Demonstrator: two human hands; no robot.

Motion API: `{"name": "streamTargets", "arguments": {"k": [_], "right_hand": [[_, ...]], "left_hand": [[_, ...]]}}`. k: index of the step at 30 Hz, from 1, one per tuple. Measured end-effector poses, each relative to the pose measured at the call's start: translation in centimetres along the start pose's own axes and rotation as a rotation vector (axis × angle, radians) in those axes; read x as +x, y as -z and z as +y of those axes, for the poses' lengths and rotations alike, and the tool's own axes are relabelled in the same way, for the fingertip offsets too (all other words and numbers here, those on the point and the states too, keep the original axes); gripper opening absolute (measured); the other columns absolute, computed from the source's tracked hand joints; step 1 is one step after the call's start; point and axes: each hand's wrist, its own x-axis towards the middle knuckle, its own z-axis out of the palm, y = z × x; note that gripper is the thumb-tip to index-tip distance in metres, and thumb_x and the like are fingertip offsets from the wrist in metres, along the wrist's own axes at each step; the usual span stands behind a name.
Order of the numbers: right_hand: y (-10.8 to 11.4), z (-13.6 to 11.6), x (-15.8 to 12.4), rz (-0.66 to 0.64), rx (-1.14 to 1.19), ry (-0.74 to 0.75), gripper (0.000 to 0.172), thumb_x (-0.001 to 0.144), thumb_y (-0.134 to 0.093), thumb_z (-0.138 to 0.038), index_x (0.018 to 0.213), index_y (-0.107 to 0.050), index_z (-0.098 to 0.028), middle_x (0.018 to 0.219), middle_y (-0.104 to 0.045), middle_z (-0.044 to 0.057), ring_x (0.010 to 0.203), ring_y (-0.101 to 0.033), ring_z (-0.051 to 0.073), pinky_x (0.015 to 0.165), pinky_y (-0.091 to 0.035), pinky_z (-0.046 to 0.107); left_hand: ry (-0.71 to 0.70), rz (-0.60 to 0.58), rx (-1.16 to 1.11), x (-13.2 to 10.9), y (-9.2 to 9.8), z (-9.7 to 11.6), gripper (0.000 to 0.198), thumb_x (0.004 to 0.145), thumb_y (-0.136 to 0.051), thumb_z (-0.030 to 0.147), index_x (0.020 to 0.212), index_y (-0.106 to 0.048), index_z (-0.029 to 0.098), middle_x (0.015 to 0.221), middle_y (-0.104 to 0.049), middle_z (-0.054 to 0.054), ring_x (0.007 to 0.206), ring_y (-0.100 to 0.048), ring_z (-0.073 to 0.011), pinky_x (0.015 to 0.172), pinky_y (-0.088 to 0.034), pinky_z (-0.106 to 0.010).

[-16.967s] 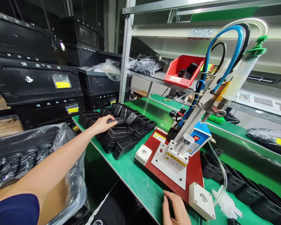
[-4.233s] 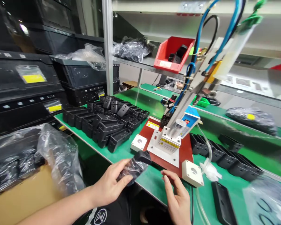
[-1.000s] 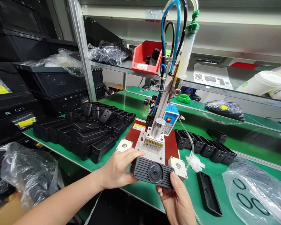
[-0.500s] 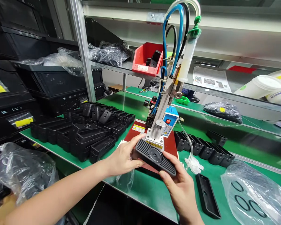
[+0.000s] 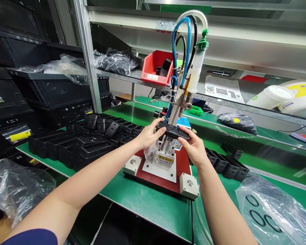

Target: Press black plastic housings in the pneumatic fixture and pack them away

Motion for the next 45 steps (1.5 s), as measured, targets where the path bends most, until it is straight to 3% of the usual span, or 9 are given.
{"name": "streamTargets", "arguments": {"k": [4,7,13,19,24,30,38,42,45], "right_hand": [[0.2,0.6,0.4,-0.026,0.004,-0.104,0.051,0.075,-0.072,-0.051,0.116,-0.065,-0.023,0.108,-0.069,0.005,0.096,-0.064,0.022,0.09,-0.05,0.039],[0.3,0.4,0.2,-0.047,0.011,-0.106,0.045,0.075,-0.072,-0.05,0.112,-0.067,-0.023,0.104,-0.07,0.005,0.092,-0.064,0.021,0.088,-0.051,0.038],[0.4,-0.1,-0.4,-0.053,-0.042,-0.025,0.042,0.079,-0.07,-0.048,0.114,-0.066,-0.025,0.112,-0.067,0.005,0.102,-0.062,0.022,0.094,-0.048,0.039],[-0.6,-0.2,-1.7,0.063,-0.298,0.159,0.034,0.084,-0.065,-0.042,0.115,-0.066,-0.026,0.118,-0.06,0.007,0.115,-0.054,0.024,0.104,-0.041,0.042],[-1.0,0.7,-2.0,0.036,-0.265,0.169,0.032,0.087,-0.063,-0.038,0.117,-0.064,-0.026,0.117,-0.06,0.007,0.113,-0.056,0.022,0.101,-0.043,0.04],[-1.0,1.1,-2.0,0.063,-0.19,0.122,0.033,0.086,-0.062,-0.042,0.114,-0.065,-0.025,0.119,-0.06,0.007,0.113,-0.055,0.023,0.1,-0.044,0.04],[-0.1,0.3,-1.1,-0.032,-0.05,-0.057,0.041,0.079,-0.068,-0.048,0.111,-0.066,-0.023,0.111,-0.066,0.005,0.091,-0.062,0.019,0.083,-0.052,0.035],[0.2,0.7,-2.6,-0.028,-0.136,-0.036,0.056,0.084,-0.062,-0.049,0.135,-0.05,-0.029,0.131,-0.057,0.006,0.105,-0.061,0.021,0.093,-0.051,0.04],[1.5,2.0,-5.2,0.077,-0.191,-0.048,0.061,0.086,-0.06,-0.05,0.14,-0.042,-0.029,0.134,-0.055,0.009,0.114,-0.059,0.023,0.095,-0.05,0.042]], "left_hand": [[0.09,0.039,-0.057,0.1,-1.3,-1.0,0.046,0.093,-0.036,0.058,0.113,-0.055,0.021,0.093,-0.062,-0.002,0.083,-0.056,-0.0168,0.077,-0.042,-0.028],[0.098,0.065,-0.039,-0.3,-1.7,-0.7,0.042,0.094,-0.035,0.055,0.113,-0.053,0.023,0.093,-0.061,-0.001,0.082,-0.054,-0.016,0.078,-0.04,-0.028],[0.139,0.059,-0.001,-0.1,-1.8,-0.3,0.041,0.093,-0.035,0.053,0.118,-0.051,0.024,0.084,-0.059,0.0,0.074,-0.053,-0.0159,0.071,-0.04,-0.028],[0.074,0.027,-0.237,0.6,-2.5,-1.9,0.036,0.091,-0.036,0.043,0.115,-0.051,0.021,0.102,-0.058,-0.003,0.09,-0.053,-0.0166,0.085,-0.042,-0.028],[0.106,0.018,-0.29,0.7,-2.8,-2.2,0.034,0.091,-0.037,0.042,0.112,-0.052,0.021,0.094,-0.056,-0.001,0.085,-0.051,-0.0159,0.085,-0.041,-0.029],[0.09,0.117,-0.238,0.0,-3.3,-1.6,0.033,0.091,-0.035,0.04,0.11,-0.052,0.02,0.101,-0.057,-0.003,0.091,-0.051,-0.0175,0.085,-0.04,-0.029],[0.201,0.127,0.019,-1.3,-2.9,0.2,0.038,0.094,-0.035,0.046,0.123,-0.049,0.025,0.1,-0.062,-0.004,0.089,-0.059,-0.0195,0.084,-0.044,-0.033],[0.095,0.284,0.191,-3.6,-2.4,-0.1,0.038,0.095,-0.04,0.041,0.128,-0.047,0.023,0.113,-0.058,-0.008,0.088,-0.06,-0.0174,0.085,-0.047,-0.035],[-0.133,0.405,0.235,-8.4,-2.3,-1.8,0.027,0.094,-0.044,0.028,0.119,-0.05,0.019,0.107,-0.059,-0.008,0.071,-0.058,-0.0112,0.079,-0.049,-0.029]]}}
